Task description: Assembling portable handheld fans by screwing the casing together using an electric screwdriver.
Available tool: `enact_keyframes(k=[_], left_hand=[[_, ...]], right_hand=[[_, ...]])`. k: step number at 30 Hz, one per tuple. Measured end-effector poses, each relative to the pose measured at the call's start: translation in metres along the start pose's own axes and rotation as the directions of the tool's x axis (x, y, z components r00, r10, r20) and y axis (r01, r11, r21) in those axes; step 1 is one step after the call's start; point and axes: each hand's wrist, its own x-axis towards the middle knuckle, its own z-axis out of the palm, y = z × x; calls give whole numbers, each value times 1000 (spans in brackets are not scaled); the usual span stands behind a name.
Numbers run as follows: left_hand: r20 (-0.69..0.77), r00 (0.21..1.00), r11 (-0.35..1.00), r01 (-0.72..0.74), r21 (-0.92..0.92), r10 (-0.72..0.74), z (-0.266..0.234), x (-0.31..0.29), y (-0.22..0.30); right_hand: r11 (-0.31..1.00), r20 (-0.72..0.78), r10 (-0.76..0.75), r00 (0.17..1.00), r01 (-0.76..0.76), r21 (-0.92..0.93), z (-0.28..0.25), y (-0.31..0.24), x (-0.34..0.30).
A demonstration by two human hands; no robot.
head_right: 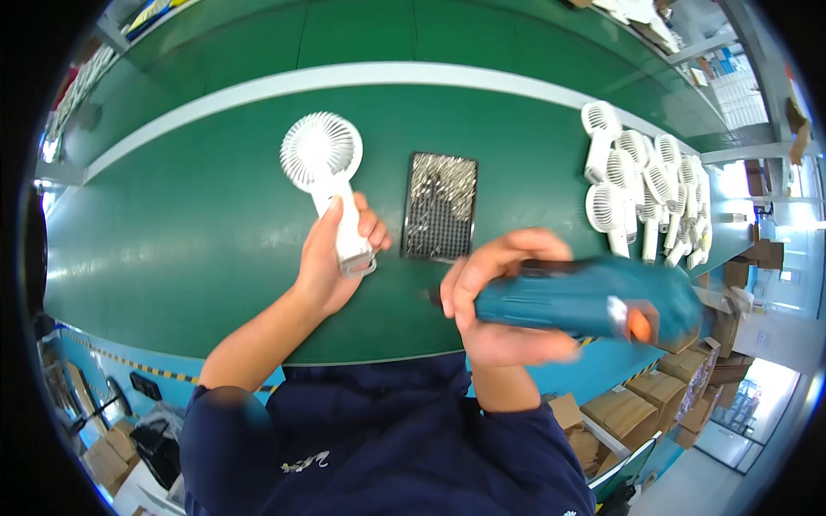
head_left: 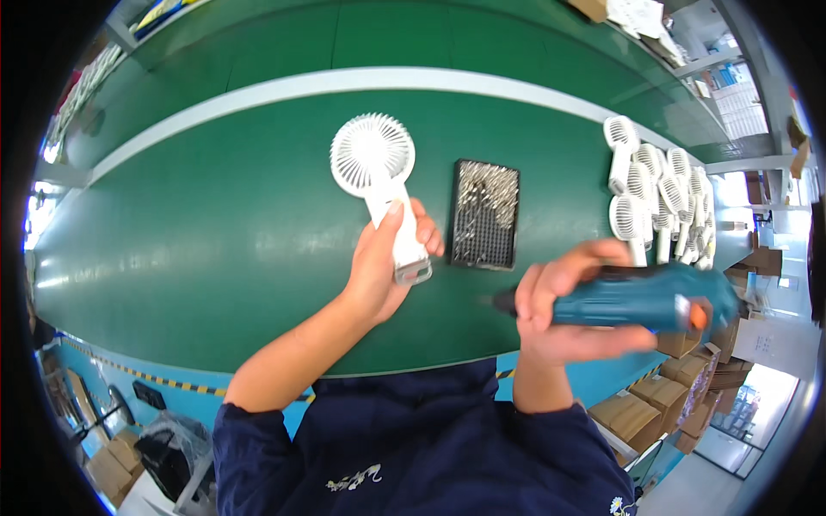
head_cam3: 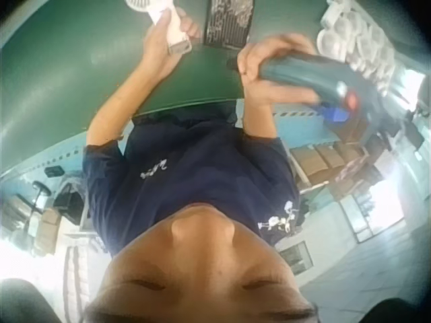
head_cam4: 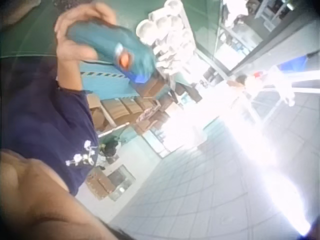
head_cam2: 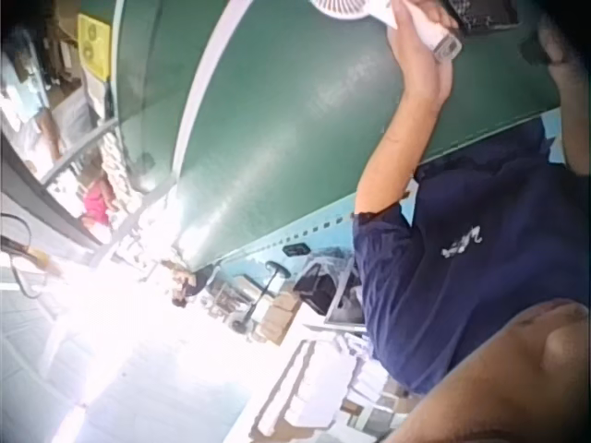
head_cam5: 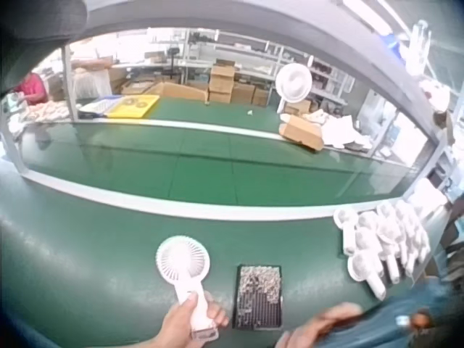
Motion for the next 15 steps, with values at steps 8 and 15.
enact_keyframes(k=[8,15], left_hand=[[-9,955,941,-291,170,297,36,-44,-2],[-66,946,927,-324,-189,317,60,-25,14]], right_hand=[[803,-121,545,830,-558,-208,24,31,-49],[747,-109,655,748,-663,-60,7,22,-56]])
